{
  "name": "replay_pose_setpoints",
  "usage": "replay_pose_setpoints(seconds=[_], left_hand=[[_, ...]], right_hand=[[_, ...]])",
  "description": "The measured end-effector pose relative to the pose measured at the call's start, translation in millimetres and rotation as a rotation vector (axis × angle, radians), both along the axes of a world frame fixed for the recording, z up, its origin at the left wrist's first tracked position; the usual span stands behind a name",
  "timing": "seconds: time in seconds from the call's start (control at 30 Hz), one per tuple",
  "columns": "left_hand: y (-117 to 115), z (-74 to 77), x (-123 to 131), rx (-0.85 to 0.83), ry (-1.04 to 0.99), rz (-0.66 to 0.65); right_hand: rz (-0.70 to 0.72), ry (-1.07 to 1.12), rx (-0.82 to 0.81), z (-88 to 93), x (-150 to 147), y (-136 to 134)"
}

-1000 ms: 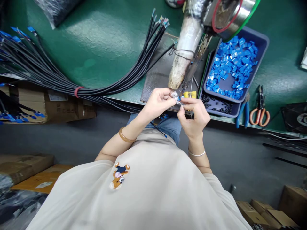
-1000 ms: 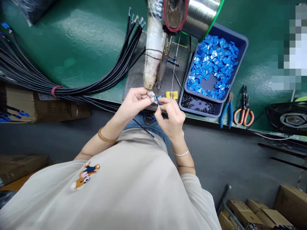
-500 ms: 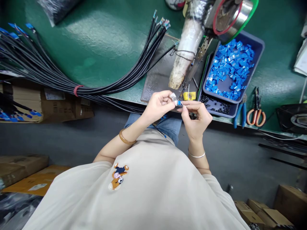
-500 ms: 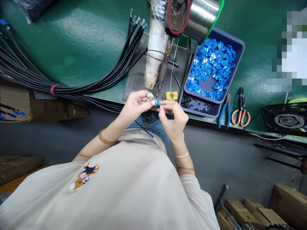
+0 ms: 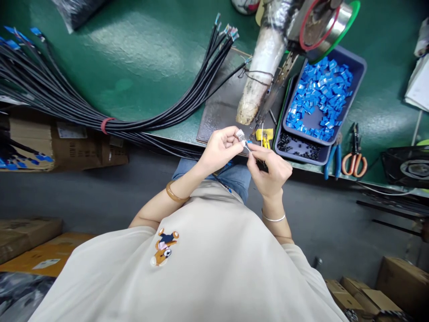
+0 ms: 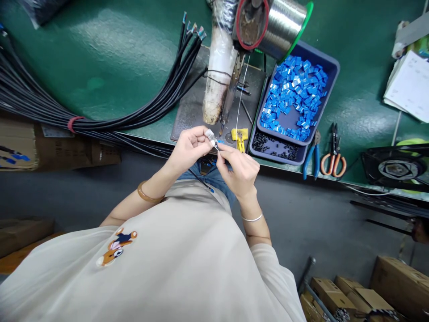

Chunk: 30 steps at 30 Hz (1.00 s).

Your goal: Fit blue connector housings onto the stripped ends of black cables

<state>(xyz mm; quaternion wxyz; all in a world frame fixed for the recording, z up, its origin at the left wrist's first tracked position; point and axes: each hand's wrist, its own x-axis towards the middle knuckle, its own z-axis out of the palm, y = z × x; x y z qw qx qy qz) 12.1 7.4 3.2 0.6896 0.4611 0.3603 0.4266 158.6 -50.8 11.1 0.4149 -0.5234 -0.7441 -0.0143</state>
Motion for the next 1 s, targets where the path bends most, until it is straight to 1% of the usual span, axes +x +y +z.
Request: replay_pose_setpoints(seconds=[0.07,0.13,0.17,0.23,0.3,0.37,0.43,0.53,0.6,0.8,1.0], left_hand=[[0,-0.2,0,0.001,-0.006,-0.004],[-1,0.3,1,0.004,-0.011,-0.019],[-1,0.7,1,0.005,-0.013,-0.027],[-2,1.2,1,0.005,-0.016,-0.035],[-2,0.7,1,0.014,-0.015,-0.029],[-3,-0.8,1,0.034,-0.003,-0.010],[-4,-2.7,2,0.069,0.016,0.018],[-5,-4.2,3,0.117,0.036,0.065],[-4,-3.4,4,0.130,0.056,0.090],[0,0.5,7,0.118,0.062,0.106],[2,1.4,9,0.135,0.062,0.138]], right_hand=[[-0.005,0.023,0.029,-0.3,0,0],[-0.043,0.106,0.020,-0.4,0,0],[-0.068,0.169,-0.020,-0.3,-1,1],[-0.096,0.318,-0.159,-0.1,-2,1],[-0.086,0.451,-0.292,0.4,-4,2],[-0.067,0.496,-0.326,0.9,-5,3],[-0.055,0.427,-0.265,1.3,-6,4],[-0.042,0.233,-0.101,1.2,-5,6],[-0.045,0.162,-0.043,0.9,-5,7],[-0.082,0.211,-0.120,3.6,-4,11],[-0.065,0.193,-0.101,7.4,-3,14]])
